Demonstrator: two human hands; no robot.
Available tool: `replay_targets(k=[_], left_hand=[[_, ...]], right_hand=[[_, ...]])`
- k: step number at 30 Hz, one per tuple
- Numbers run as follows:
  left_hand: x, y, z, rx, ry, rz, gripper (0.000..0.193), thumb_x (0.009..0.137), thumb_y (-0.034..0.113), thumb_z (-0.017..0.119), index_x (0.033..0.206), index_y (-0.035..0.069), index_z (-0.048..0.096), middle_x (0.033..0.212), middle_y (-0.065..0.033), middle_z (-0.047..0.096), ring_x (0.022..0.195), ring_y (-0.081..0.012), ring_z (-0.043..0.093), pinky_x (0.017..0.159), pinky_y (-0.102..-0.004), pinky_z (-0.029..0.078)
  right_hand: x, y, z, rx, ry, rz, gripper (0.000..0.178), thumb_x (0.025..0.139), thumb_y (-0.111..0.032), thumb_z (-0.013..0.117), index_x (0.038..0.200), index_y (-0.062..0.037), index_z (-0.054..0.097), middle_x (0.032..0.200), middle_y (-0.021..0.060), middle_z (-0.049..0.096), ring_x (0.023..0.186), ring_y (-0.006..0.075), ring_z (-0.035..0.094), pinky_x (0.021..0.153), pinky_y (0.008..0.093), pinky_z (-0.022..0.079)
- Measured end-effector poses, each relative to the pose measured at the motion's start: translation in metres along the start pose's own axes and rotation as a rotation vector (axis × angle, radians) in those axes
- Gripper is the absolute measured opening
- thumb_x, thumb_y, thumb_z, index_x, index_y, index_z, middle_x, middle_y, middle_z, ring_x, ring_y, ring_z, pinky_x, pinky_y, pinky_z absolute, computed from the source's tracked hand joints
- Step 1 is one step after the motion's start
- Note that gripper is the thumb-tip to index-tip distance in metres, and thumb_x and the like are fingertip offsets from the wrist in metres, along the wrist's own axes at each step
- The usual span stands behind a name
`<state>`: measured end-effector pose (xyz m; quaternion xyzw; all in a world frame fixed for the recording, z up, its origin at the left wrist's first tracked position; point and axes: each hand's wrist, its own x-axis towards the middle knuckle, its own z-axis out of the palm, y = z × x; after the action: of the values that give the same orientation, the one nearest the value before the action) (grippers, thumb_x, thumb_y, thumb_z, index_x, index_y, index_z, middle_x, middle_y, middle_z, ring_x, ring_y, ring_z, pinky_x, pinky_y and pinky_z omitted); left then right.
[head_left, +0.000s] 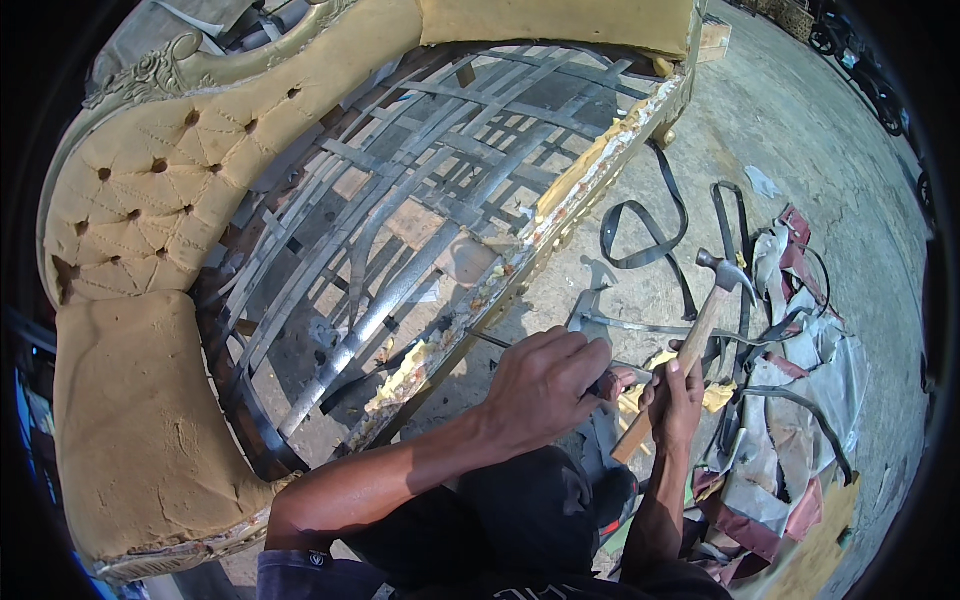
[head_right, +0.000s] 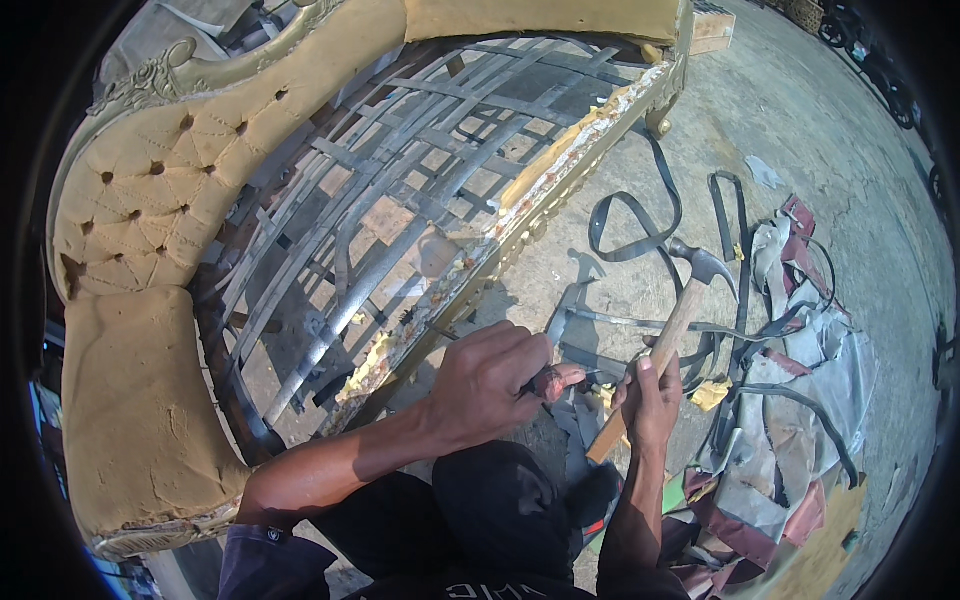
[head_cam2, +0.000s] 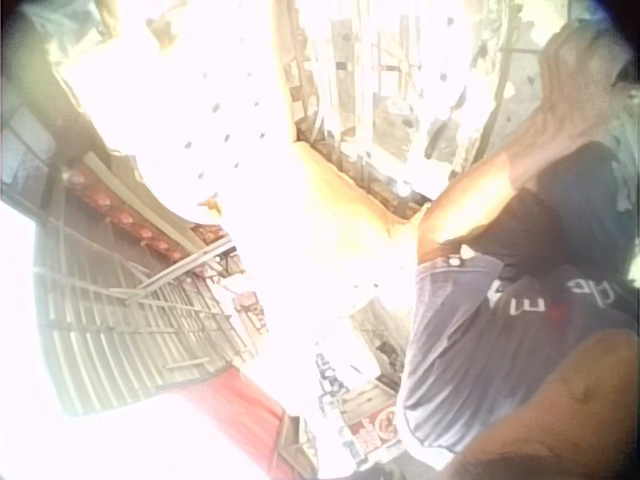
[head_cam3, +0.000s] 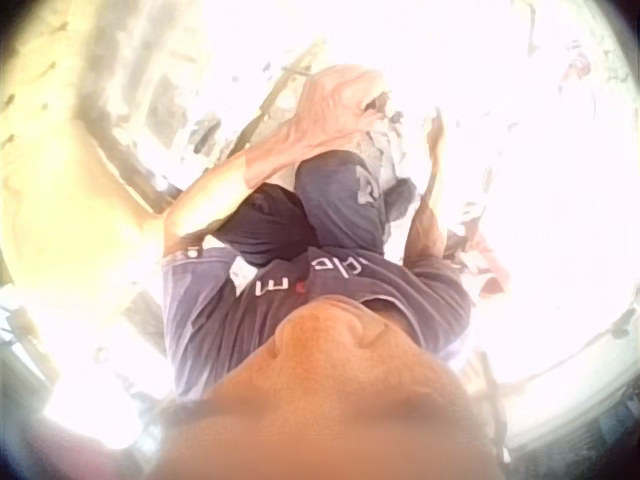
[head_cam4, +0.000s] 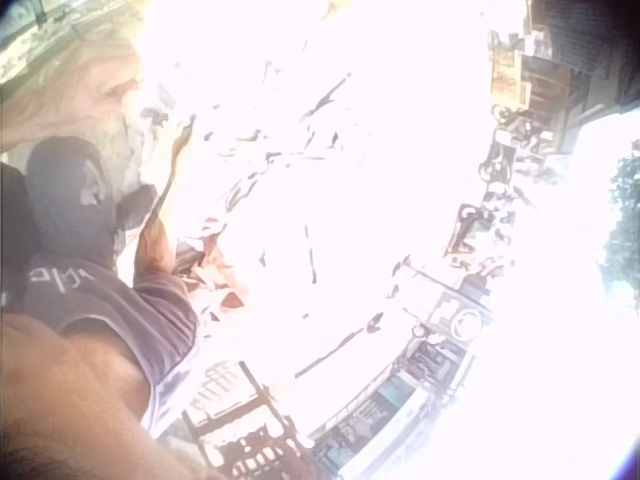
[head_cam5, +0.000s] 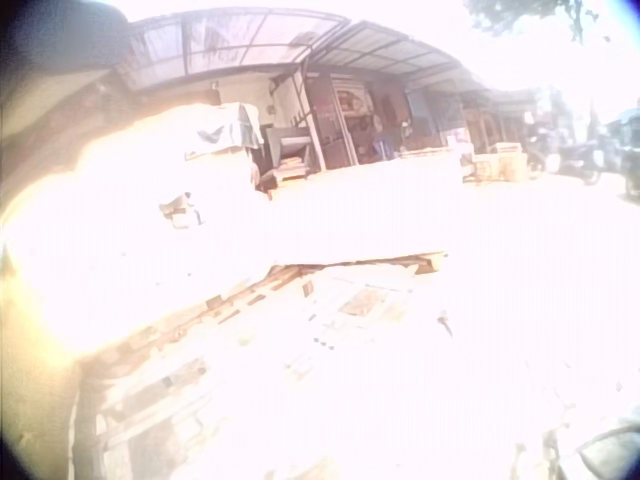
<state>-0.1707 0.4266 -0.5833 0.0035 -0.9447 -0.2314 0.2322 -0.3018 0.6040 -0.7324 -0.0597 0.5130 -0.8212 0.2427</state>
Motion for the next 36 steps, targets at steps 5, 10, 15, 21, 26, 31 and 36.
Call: replay_targets(k=[5, 10, 15, 21, 26, 31, 36], left_hand=[[0.008, -0.003, 0.009, 0.041, -0.010, -0.042, 0.027, 0.078, 0.015, 0.082, 0.088, 0.004, 0.059, 0.068, -0.0112, 0.057, 0.062, -0.0318, 0.062, 0.058, -0.0450, 0.049], [0.013, -0.001, 0.004, 0.044, -0.025, -0.027, 0.023, 0.083, 0.015, 0.080, 0.087, 0.005, 0.059, 0.066, -0.0105, 0.055, 0.061, -0.0316, 0.061, 0.057, -0.0453, 0.048], [0.004, -0.005, 0.011, 0.064, -0.063, 0.000, 0.023, 0.080, 0.013, 0.080, 0.086, 0.006, 0.059, 0.068, -0.0090, 0.055, 0.063, -0.0301, 0.060, 0.059, -0.0431, 0.048], [0.002, -0.006, 0.009, 0.110, -0.078, -0.002, 0.026, 0.073, 0.009, 0.080, 0.090, 0.006, 0.061, 0.074, -0.0095, 0.056, 0.069, -0.0295, 0.062, 0.062, -0.0421, 0.050], [0.005, -0.008, 0.020, 0.123, -0.093, 0.015, 0.028, 0.070, 0.006, 0.079, 0.092, 0.006, 0.062, 0.074, -0.0097, 0.057, 0.071, -0.0299, 0.062, 0.066, -0.0428, 0.051], [-0.007, -0.011, 0.019, 0.151, -0.137, -0.014, 0.025, 0.074, 0.012, 0.083, 0.085, 0.006, 0.061, 0.073, -0.0078, 0.054, 0.072, -0.0281, 0.060, 0.065, -0.0423, 0.049], [-0.006, -0.011, 0.025, 0.165, -0.147, 0.004, 0.024, 0.073, 0.009, 0.080, 0.089, 0.008, 0.063, 0.073, -0.0075, 0.057, 0.073, -0.0283, 0.061, 0.067, -0.0419, 0.050]], right_hand=[[-0.056, -0.023, 0.010, 0.259, 0.077, -0.352, 0.022, 0.101, -0.022, 0.061, 0.108, -0.0070, 0.047, 0.070, 0.0094, 0.052, 0.047, 0.0182, 0.051, 0.043, 0.0337, 0.047], [-0.104, 0.004, 0.011, -0.164, 0.005, -0.266, 0.033, 0.100, -0.032, 0.068, 0.097, -0.0050, 0.049, 0.063, 0.0011, 0.047, 0.052, 0.0106, 0.048, 0.046, 0.0281, 0.043], [-0.116, -0.007, 0.013, 0.201, 0.011, -0.165, 0.027, 0.098, -0.023, 0.070, 0.095, -0.0050, 0.050, 0.063, 0.0059, 0.053, 0.045, 0.0138, 0.048, 0.041, 0.0331, 0.042], [-0.119, 0.030, -0.004, -0.374, -0.007, -0.096, 0.024, 0.100, -0.016, 0.069, 0.088, -0.0039, 0.051, 0.058, 0.0055, 0.054, 0.044, 0.0143, 0.051, 0.041, 0.0310, 0.043], [-0.115, 0.039, 0.022, -0.061, 0.204, -0.135, 0.024, 0.097, -0.012, 0.070, 0.089, -0.0021, 0.050, 0.058, 0.0060, 0.055, 0.043, 0.0139, 0.051, 0.042, 0.0312, 0.043], [-0.121, 0.016, -0.001, -0.013, 0.144, -0.012, 0.024, 0.097, -0.015, 0.071, 0.087, -0.0037, 0.052, 0.057, 0.0059, 0.053, 0.045, 0.0132, 0.052, 0.042, 0.0313, 0.044], [-0.123, 0.060, 0.014, -0.567, 0.057, 0.013, 0.024, 0.092, -0.015, 0.078, 0.086, -0.0022, 0.059, 0.060, 0.0048, 0.058, 0.049, 0.0126, 0.054, 0.050, 0.0288, 0.043]])
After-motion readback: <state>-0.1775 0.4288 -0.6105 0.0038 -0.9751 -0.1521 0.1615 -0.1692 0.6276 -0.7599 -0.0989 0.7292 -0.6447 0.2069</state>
